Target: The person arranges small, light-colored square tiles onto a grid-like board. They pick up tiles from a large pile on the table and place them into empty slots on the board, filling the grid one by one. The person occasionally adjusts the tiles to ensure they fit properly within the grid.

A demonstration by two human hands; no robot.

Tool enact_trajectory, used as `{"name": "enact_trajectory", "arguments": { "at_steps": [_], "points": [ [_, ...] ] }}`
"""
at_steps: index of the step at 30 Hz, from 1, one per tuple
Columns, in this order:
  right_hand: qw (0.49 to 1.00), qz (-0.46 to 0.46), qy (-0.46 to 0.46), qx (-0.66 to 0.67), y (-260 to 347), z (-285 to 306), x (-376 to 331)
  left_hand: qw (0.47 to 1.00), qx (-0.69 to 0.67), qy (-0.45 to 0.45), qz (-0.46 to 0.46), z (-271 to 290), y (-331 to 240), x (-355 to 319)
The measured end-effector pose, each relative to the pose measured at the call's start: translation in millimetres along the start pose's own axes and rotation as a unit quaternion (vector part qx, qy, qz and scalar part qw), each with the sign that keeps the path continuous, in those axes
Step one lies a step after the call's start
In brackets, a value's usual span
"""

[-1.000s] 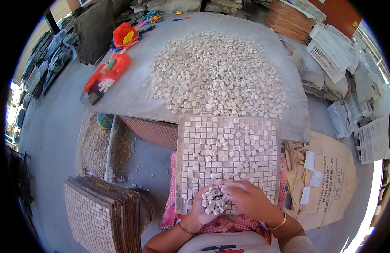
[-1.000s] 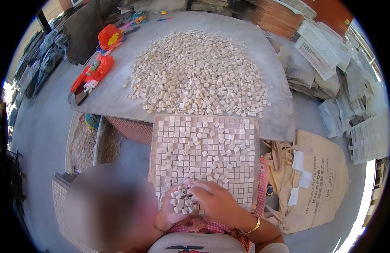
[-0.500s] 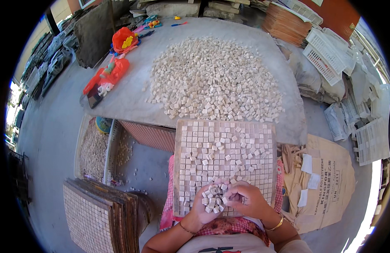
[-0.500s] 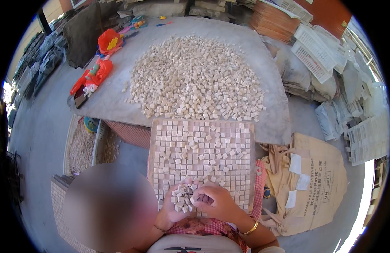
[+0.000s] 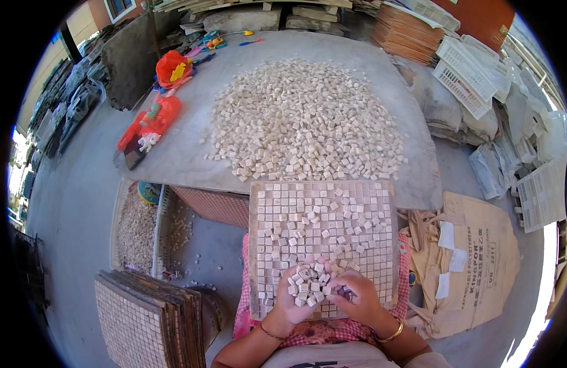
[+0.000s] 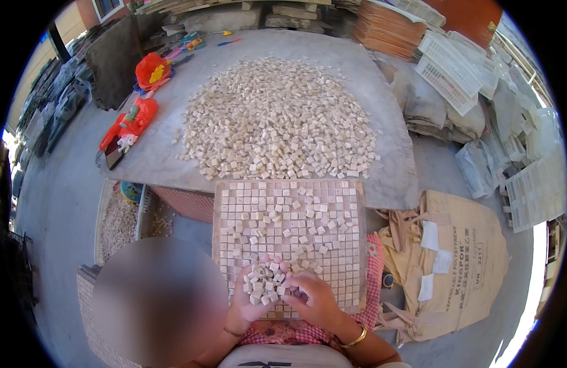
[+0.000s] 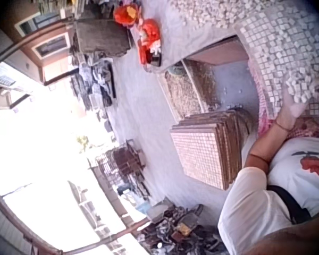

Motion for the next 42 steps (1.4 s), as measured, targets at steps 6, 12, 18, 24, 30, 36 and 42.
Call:
{"name": "enact_trajectory", "arguments": {
  "at_steps": [6, 12, 18, 24, 30, 36, 42],
  "points": [
    [0.935, -0.051, -0.059, 0.346, -14, -4, -5, 1.000, -0.012, -0.015, -0.004, 6, -1, 0],
    [0.999, -0.043, -0.005, -0.017, 3, -10, 0, 0.998, -0.008, 0.058, 0.030, -4, 4, 2],
    [0.992, -0.109, 0.035, 0.061, 3, -2, 2, 0.999, 0.006, 0.053, -0.003, 6, -2, 1],
    [0.998, -0.023, 0.039, -0.050, 25, 21, 20, 0.999, 0.018, 0.036, 0.032, 3, -2, -7],
    [0.986, -0.014, 0.046, -0.161, 46, 14, 39, 0.996, 0.049, 0.040, 0.060, 1, 2, -13],
    [0.977, 0.000, 0.137, -0.162, 46, -16, 23, 0.995, 0.040, 0.067, 0.056, 6, -4, -8],
    [0.987, 0.030, 0.118, -0.108, 29, -28, 13, 0.997, 0.061, 0.036, 0.029, 9, -4, -5]
  ]
}}
Point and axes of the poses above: each hand's wrist, its own x-axis towards the middle knuckle, its own z-axis out of the back of the hand, y = z × x, the point moved 7 cm from there along x, towards the middle knuckle, and after that the axes turned 14 degrees about y, right-handed, at the moved point
